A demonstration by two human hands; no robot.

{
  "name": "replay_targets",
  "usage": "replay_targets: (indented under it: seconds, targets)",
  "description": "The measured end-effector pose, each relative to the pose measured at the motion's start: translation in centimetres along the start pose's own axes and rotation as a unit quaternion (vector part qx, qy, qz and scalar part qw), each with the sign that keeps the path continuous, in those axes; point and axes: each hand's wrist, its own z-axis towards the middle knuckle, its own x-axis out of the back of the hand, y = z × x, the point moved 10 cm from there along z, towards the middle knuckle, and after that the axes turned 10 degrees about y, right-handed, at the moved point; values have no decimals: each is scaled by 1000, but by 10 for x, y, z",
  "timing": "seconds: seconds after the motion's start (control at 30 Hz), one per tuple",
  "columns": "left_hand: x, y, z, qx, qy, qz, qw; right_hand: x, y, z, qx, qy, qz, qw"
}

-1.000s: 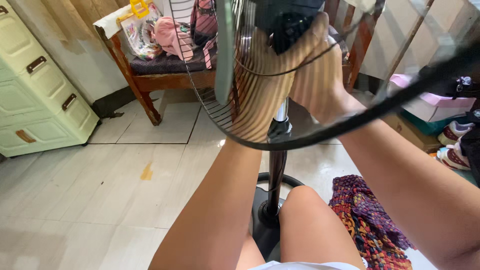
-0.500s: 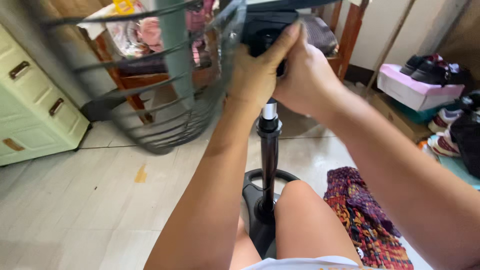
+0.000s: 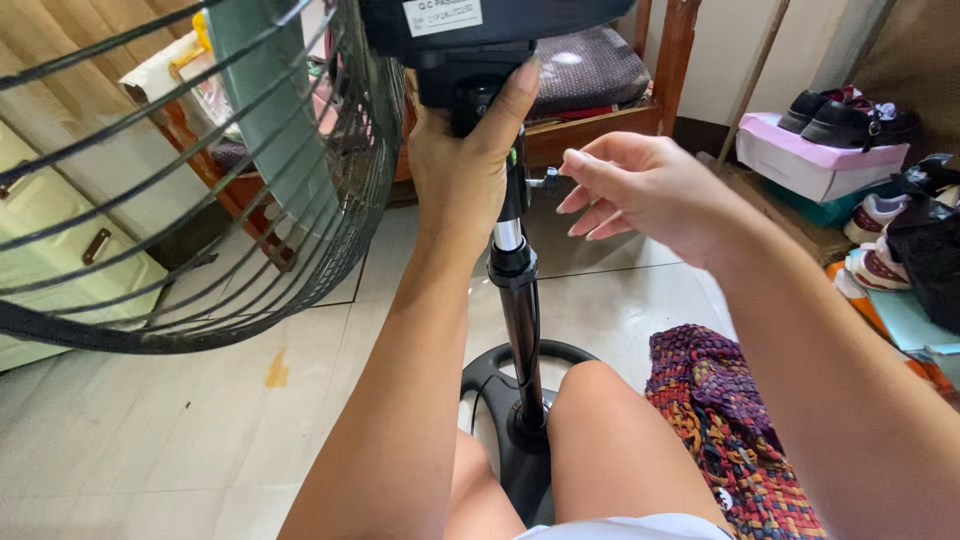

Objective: The person assembles a standing electric fan by attaching the fan blades to the motor, securing the front grille, and tightening the neck joint to the base. The person handles the fan blades, motor housing, front grille, and stand components by hand.

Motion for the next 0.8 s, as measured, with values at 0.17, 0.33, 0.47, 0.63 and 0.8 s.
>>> replay_targets:
  seconds: [0.17,0.33,0.47,0.63,0.8]
  targets:
    - [3,7,0,-48,10,-3,999,-32,11,-3,17,-75,60,995]
    - [0,2,1,-48,11,-2,999,-81,36,-18,75,-65,121,988]
    - [3,1,2,-43,16,-22,999,-96,47,-14,78,-20,204,976]
    - [4,1,-1,-57,11,-14,998,-91,53,-13,82,11,216,973]
    - [3,0,0,-52,10,-5,999,-94,55,-13,90,4,223,971]
